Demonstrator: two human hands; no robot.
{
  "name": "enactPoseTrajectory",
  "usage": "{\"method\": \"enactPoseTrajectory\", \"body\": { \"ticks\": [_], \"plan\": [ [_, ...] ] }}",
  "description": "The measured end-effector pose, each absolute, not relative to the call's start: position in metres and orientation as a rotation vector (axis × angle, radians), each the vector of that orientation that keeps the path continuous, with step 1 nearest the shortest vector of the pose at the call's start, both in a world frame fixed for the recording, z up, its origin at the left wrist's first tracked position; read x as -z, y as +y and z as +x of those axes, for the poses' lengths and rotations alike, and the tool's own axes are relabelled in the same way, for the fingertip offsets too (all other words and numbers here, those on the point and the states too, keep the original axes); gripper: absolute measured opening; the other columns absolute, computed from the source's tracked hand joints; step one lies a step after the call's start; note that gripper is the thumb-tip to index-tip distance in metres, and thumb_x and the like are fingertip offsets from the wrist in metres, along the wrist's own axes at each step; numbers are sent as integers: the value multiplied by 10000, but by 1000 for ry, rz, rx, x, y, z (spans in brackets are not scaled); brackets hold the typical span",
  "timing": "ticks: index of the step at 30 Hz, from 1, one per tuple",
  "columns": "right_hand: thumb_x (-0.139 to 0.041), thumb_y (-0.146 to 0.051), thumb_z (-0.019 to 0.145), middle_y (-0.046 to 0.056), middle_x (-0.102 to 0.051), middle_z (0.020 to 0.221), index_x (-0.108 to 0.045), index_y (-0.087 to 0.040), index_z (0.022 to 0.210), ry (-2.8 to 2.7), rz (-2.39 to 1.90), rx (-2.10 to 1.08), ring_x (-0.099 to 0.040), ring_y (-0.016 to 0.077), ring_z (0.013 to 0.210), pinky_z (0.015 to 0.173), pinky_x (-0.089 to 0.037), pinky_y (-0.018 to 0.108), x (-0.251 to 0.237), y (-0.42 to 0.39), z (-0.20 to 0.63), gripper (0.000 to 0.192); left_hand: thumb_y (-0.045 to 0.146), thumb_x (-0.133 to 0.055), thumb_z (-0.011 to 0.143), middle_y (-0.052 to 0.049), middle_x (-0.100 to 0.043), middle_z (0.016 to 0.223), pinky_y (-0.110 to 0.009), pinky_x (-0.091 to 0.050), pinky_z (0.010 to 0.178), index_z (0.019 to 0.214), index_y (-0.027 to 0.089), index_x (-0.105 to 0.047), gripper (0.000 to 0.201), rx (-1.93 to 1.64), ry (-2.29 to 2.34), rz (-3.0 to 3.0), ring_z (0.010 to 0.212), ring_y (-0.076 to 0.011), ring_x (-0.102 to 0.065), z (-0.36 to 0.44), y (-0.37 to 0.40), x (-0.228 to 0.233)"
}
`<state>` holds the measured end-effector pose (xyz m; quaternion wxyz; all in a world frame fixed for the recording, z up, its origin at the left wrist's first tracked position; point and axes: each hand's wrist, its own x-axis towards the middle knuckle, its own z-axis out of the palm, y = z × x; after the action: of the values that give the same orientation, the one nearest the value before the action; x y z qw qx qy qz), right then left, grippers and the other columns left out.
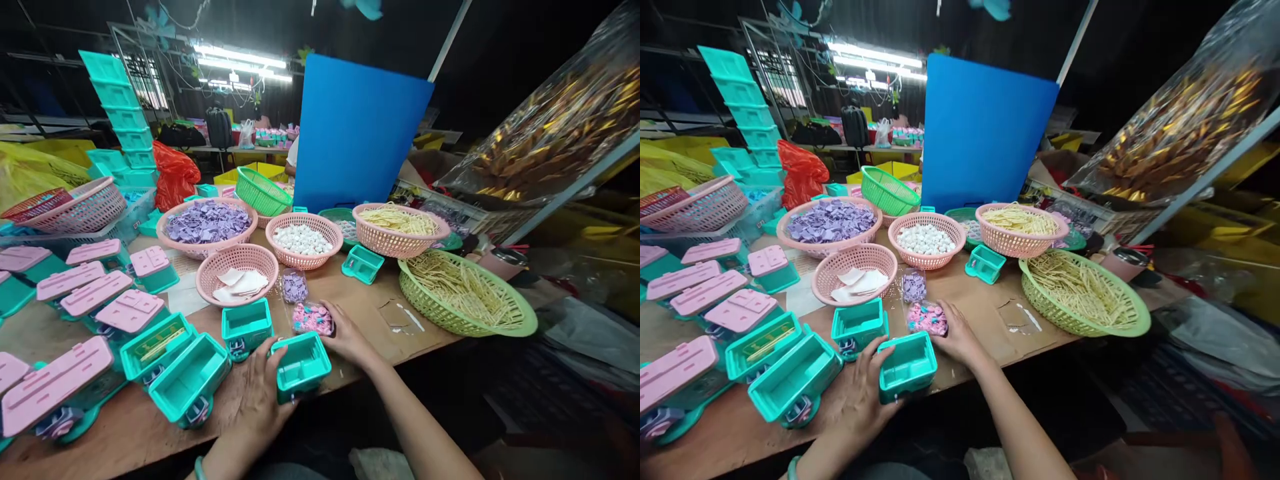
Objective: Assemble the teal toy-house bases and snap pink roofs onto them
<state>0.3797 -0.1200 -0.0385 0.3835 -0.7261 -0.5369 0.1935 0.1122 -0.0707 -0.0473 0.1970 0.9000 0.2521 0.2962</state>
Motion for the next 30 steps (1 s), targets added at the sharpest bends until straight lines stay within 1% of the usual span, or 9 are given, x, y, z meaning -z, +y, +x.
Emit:
{"method": "enactPoseTrajectory", "body": {
  "ticks": [4, 8, 11, 13, 15, 18, 21, 24, 30],
  "plan": [
    [-766, -286, 671, 124, -565, 1444, -495, -245, 1438, -1229, -1982, -449, -540, 309, 1354, 1168, -391, 490, 38, -137, 428, 815, 81, -710, 699, -206, -457, 1561, -608, -426, 1128, 1489, 228, -361, 876, -856, 867, 2688, 1435, -401, -459, 134, -64, 52],
    [-725, -348, 674, 173, -572, 1429, -490, -210, 1428, -1172, -2036, -377, -548, 367, 1341, 1141, -403, 561, 46, -124, 454, 801, 160, -719, 737, -205, -464, 1583, -604, -423, 1125, 1463, 193, -502, 758, -708, 997, 2801, 1458, -409, -436, 162, -53, 51],
    [-685, -448, 724, 202, -546, 1460, -501, -185, 1430, -1170, -1999, -180, -497, 400, 1388, 1159, -372, 599, 45, -112, 448, 775, 245, -722, 764, -205, -403, 1615, -628, -412, 1128, 1536, 191, -446, 822, -574, 1052, 2775, 1491, -428, -377, 169, -49, 46],
    [-623, -495, 808, 182, -572, 1443, -560, -204, 1385, -1193, -1912, -33, -497, 387, 1388, 1164, -369, 601, 35, -108, 433, 649, 311, -753, 748, -201, -336, 1645, -657, -381, 1149, 1590, 194, -353, 939, -487, 957, 2755, 1510, -449, -325, 163, -50, 35],
    [-562, -494, 897, 144, -645, 1357, -646, -247, 1277, -1272, -1798, -22, -564, 355, 1314, 1128, -420, 580, 14, -102, 410, 462, 403, -789, 723, -196, -341, 1644, -673, -375, 1151, 1591, 210, -353, 990, -396, 780, 2735, 1495, -468, -345, 150, -50, 14],
    [-567, -437, 953, 103, -721, 1223, -721, -286, 1141, -1480, -1611, -188, -648, 310, 1181, 1038, -505, 512, -28, -74, 366, 286, 402, -771, 759, -173, -530, 1538, -658, -402, 1141, 1469, 227, -537, 768, -355, 683, 2694, 1390, -432, -511, 130, -31, -38],
    [-561, -325, 963, 89, -752, 1155, -737, -269, 1141, -1743, -1442, -290, -676, 277, 1118, 991, -532, 462, -66, -13, 326, 257, 203, -681, 828, -123, -719, 1301, -497, -521, 1058, 1210, 234, -716, 384, -252, 957, 2646, 1207, -324, -663, 119, 28, -90],
    [-557, -185, 936, 73, -760, 1167, -749, -243, 1143, -1894, -1536, -318, -676, 246, 1125, 1010, -514, 414, -85, 72, 304, 288, 174, -636, 899, -173, -725, 1202, -465, -535, 1008, 1125, 153, -727, 245, -262, 1264, 2567, 1172, -320, -672, 112, 118, -117],
    [-631, -152, 934, 146, -735, 1184, -756, -141, 1074, -1794, -1896, -355, -678, 287, 1147, 1005, -499, 413, -81, 216, 316, 189, 364, -654, 960, -112, -635, 1301, -465, -573, 933, 1278, 173, -613, 373, -242, 1602, 2410, 1116, -252, -656, 89, 262, -109]
  ]
}}
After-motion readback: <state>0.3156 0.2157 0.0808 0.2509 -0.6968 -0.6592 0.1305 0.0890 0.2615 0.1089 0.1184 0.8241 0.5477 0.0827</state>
